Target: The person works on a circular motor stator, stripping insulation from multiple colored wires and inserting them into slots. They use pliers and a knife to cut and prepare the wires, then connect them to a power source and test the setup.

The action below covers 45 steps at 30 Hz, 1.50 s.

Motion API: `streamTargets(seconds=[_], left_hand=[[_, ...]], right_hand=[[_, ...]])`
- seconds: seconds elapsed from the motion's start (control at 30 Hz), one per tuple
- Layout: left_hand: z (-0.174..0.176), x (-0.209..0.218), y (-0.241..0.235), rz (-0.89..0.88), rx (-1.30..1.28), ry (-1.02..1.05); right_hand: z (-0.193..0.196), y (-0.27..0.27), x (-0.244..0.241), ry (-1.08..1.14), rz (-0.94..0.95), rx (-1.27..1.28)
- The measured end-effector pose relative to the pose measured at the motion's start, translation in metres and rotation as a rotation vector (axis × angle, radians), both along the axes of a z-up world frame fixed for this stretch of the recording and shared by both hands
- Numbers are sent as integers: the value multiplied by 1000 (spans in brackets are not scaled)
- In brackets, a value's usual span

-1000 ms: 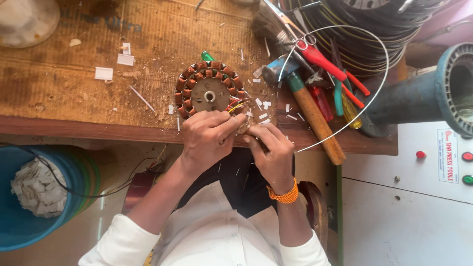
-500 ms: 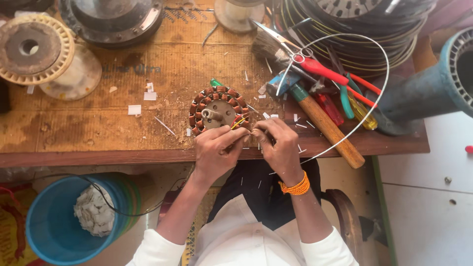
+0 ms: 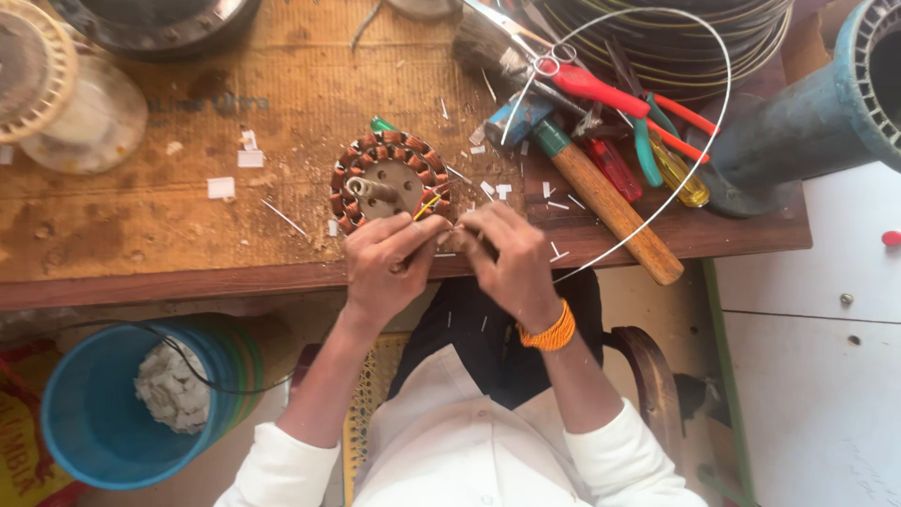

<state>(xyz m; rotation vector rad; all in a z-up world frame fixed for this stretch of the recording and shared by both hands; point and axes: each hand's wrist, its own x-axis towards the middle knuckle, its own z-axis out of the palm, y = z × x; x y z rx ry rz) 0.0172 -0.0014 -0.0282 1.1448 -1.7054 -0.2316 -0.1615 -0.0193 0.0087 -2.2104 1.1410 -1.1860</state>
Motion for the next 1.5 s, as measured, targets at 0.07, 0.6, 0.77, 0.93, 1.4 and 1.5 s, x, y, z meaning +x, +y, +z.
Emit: streamTargets(seconds=[0.07,0.6,0.77,0.93,1.4,1.5], left_hand=[[-3,-1,0,9,-18,-20],[14,-9,1,41,128,5],[19,-13,1,31,186,29],[17,-15,4,51,206,28],[12,-30,4,167,173,-59],[11,-28,4,165,222,-57]], right_hand=[[1,14,0,-54,10,63],[-18,13,-16,-299,-102,272],[-13,13,-21,-424,-128,416],[-16,19,-14,-500,-65,464],[-20,2,-11,-363,-124,531],[-26,-3,-15,-360,-73,575]])
